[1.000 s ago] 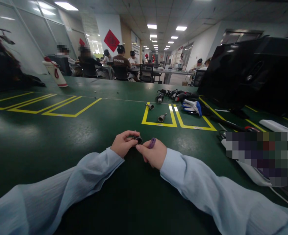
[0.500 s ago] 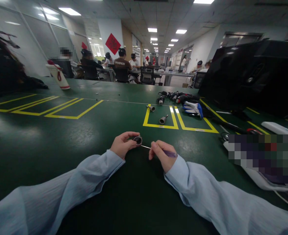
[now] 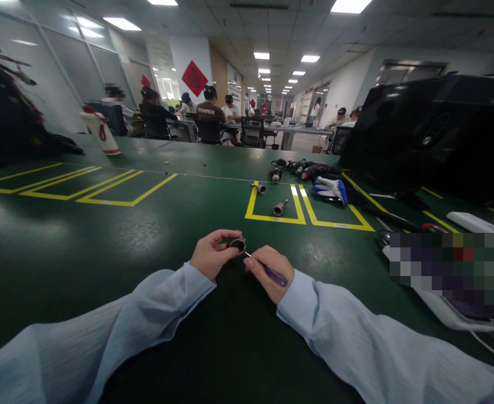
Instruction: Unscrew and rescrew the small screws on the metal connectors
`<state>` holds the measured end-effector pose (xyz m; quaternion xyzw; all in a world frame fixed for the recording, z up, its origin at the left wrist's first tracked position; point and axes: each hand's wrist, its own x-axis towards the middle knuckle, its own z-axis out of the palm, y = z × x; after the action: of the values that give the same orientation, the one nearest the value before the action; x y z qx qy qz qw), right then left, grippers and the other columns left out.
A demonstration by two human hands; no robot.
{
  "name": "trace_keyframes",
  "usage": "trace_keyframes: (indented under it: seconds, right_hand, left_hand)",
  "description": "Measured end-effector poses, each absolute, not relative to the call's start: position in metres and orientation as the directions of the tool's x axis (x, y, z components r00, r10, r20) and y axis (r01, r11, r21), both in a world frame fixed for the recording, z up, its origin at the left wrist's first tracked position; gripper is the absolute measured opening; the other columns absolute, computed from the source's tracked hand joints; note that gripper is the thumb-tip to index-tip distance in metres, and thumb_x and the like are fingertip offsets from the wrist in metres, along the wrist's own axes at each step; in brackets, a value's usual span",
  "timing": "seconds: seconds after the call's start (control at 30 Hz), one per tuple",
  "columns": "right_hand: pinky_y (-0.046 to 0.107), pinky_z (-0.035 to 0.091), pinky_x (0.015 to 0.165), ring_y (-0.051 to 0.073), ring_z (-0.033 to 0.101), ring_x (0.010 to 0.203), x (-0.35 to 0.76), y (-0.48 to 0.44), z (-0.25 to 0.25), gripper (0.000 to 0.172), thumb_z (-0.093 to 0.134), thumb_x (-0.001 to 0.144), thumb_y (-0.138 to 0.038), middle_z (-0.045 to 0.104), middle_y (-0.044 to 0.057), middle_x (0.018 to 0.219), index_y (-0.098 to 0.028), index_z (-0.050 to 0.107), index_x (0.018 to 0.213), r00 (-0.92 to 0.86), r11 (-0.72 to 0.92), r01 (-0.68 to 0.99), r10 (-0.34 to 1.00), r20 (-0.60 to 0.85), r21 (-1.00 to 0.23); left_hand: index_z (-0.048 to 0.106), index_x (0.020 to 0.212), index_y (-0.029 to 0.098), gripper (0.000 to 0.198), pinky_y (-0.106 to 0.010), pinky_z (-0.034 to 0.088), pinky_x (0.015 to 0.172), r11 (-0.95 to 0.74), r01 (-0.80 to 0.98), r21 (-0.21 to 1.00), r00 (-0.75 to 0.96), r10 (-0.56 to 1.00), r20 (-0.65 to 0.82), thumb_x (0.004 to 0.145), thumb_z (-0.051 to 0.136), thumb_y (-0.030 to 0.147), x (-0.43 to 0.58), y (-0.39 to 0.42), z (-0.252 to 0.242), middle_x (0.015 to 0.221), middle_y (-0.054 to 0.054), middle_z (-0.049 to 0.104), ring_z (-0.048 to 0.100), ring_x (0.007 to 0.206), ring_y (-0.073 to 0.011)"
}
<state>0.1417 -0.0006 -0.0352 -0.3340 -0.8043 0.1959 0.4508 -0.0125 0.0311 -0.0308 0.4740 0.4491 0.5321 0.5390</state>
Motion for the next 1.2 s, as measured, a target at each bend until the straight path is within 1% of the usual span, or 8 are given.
trace_keyframes:
  seconds: [0.1, 0.2, 0.4, 0.5, 0.8, 0.97, 1.1, 1.2]
  right_hand:
    - [0.025, 0.038, 0.063, 0.013, 0.047, 0.062, 0.1409, -0.0014, -0.0356, 0.025, 0.038, 0.086, -0.027, 0.053, 0.001, 0.061, -0.017, 0.052, 0.068, -0.407, 0.738, 0.371, 0.675, 0.615, -0.564]
    - [0.025, 0.038, 0.061, 0.013, 0.046, 0.061, 0.1401, -0.0013, -0.0354, 0.026, 0.037, 0.087, -0.027, 0.052, 0.002, 0.060, -0.017, 0.050, 0.067, -0.424, 0.765, 0.401, 0.642, 0.638, -0.503]
    - [0.024, 0.037, 0.058, 0.014, 0.045, 0.058, 0.1364, -0.0023, -0.0359, 0.029, 0.038, 0.086, -0.026, 0.054, 0.003, 0.058, -0.016, 0.050, 0.061, -0.474, 0.825, 0.478, 0.532, 0.701, -0.303]
    - [0.025, 0.037, 0.059, 0.014, 0.045, 0.058, 0.1339, -0.0053, -0.0366, 0.031, 0.037, 0.086, -0.025, 0.055, 0.004, 0.058, -0.016, 0.051, 0.061, -0.500, 0.812, 0.530, 0.533, 0.683, -0.245]
    - [0.026, 0.038, 0.059, 0.015, 0.045, 0.057, 0.1332, -0.0086, -0.0370, 0.032, 0.035, 0.087, -0.025, 0.055, 0.005, 0.058, -0.015, 0.051, 0.060, -0.511, 0.787, 0.580, 0.554, 0.657, -0.213]
    - [0.026, 0.038, 0.057, 0.015, 0.045, 0.055, 0.1333, -0.0067, -0.0369, 0.033, 0.035, 0.087, -0.024, 0.054, 0.005, 0.056, -0.016, 0.050, 0.059, -0.517, 0.810, 0.553, 0.518, 0.682, -0.196]
    - [0.026, 0.037, 0.057, 0.015, 0.045, 0.055, 0.1334, -0.0068, -0.0374, 0.032, 0.035, 0.087, -0.024, 0.054, 0.005, 0.056, -0.016, 0.050, 0.060, -0.515, 0.805, 0.561, 0.523, 0.679, -0.193]
    - [0.026, 0.037, 0.057, 0.014, 0.045, 0.055, 0.1335, -0.0076, -0.0372, 0.032, 0.036, 0.087, -0.024, 0.054, 0.005, 0.057, -0.016, 0.051, 0.060, -0.515, 0.795, 0.575, 0.536, 0.669, -0.195]
  left_hand:
    - [0.060, 0.073, 0.011, 0.033, -0.032, 0.050, 0.075, -0.007, -0.149, 0.989, 0.019, 1.000, 0.010, 0.043, 0.073, 0.010, -0.0113, 0.0294, -0.0277, 0.091, -0.005, 0.064, 0.063, 0.073, -0.0160]
    - [0.060, 0.071, 0.010, 0.030, -0.032, 0.050, 0.075, -0.010, -0.142, 0.990, 0.013, 1.000, 0.012, 0.043, 0.072, 0.010, -0.0101, 0.0279, -0.0258, 0.091, -0.006, 0.064, 0.063, 0.073, -0.0159]
    - [0.060, 0.070, 0.010, 0.026, -0.033, 0.051, 0.073, -0.034, -0.113, 0.993, 0.010, 0.999, 0.035, 0.047, 0.070, 0.012, -0.0087, 0.0264, -0.0270, 0.092, -0.007, 0.064, 0.063, 0.075, -0.0176]
    - [0.060, 0.073, 0.010, 0.027, -0.034, 0.052, 0.072, -0.036, -0.094, 0.995, -0.001, 0.999, 0.036, 0.048, 0.071, 0.014, -0.0086, 0.0267, -0.0269, 0.093, -0.008, 0.063, 0.063, 0.073, -0.0170]
    - [0.059, 0.070, 0.011, 0.025, -0.031, 0.053, 0.067, -0.031, -0.101, 0.994, -0.008, 1.000, 0.030, 0.047, 0.071, 0.014, -0.0094, 0.0274, -0.0278, 0.091, -0.007, 0.064, 0.063, 0.070, -0.0164]
    - [0.059, 0.068, 0.011, 0.025, -0.030, 0.053, 0.066, -0.030, -0.113, 0.993, -0.004, 1.000, 0.030, 0.046, 0.070, 0.012, -0.0091, 0.0272, -0.0269, 0.089, -0.007, 0.064, 0.063, 0.071, -0.0167]
    - [0.058, 0.069, 0.010, 0.025, -0.030, 0.053, 0.065, -0.026, -0.122, 0.992, -0.015, 1.000, 0.025, 0.047, 0.070, 0.013, -0.0090, 0.0272, -0.0264, 0.090, -0.007, 0.064, 0.063, 0.068, -0.0158]
    - [0.059, 0.069, 0.010, 0.025, -0.031, 0.053, 0.066, -0.030, -0.120, 0.992, -0.014, 0.999, 0.028, 0.047, 0.070, 0.013, -0.0092, 0.0278, -0.0275, 0.090, -0.007, 0.064, 0.063, 0.070, -0.0165]
